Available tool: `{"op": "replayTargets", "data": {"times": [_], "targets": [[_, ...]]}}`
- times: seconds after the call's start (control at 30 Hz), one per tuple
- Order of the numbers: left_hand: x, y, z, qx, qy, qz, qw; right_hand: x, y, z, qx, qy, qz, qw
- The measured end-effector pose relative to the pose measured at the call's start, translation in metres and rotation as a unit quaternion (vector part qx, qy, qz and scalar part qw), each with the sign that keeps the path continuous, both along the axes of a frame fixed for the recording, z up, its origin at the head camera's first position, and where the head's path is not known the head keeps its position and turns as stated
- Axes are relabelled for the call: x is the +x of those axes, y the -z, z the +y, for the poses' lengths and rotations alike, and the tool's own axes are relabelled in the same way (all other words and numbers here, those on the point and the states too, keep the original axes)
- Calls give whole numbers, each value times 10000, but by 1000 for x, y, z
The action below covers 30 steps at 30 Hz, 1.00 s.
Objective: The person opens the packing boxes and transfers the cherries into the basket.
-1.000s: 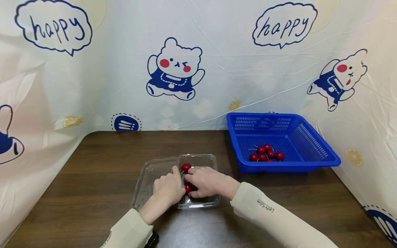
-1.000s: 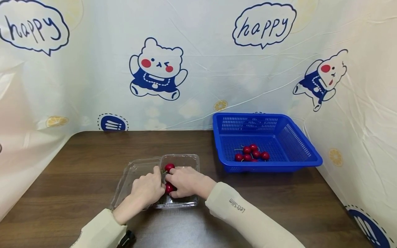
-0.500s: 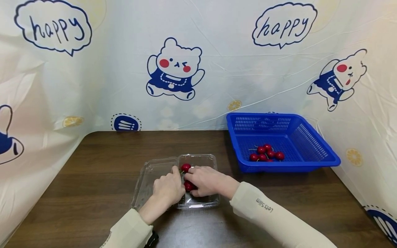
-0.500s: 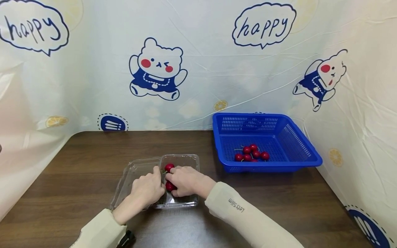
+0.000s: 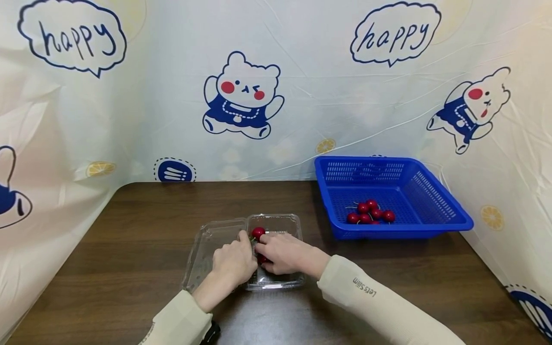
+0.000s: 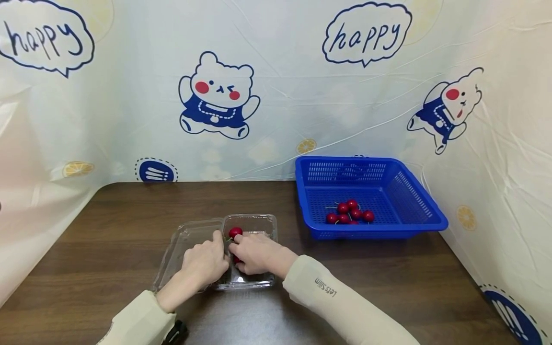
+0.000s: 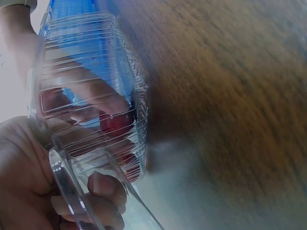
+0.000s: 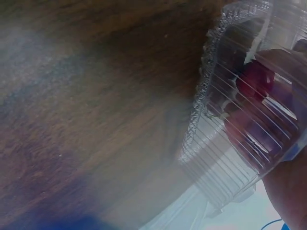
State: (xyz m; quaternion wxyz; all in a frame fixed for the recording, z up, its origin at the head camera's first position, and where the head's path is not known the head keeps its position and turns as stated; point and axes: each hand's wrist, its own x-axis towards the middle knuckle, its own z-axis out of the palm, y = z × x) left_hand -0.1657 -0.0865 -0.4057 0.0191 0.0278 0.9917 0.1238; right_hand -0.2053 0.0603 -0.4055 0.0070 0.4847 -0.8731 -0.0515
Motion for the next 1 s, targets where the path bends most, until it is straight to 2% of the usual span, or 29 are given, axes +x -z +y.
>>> {"op": "replayTargets", "data": {"times": [0.2,0.33,0.77,1.0], "targets": [[1,0,0,-25,40,28,10000,2,5,-2,89,-71,354,9993],[1,0,0,-30,50,45,10000,2,9,-3,66,-75,420,9991],[0,-1,0,-7,43,-26,10000,2,13,-4,130,267,94,9995],[0,0,1,-30,22,-39,10000,2,14,-4,168,339,109,9992]]}}
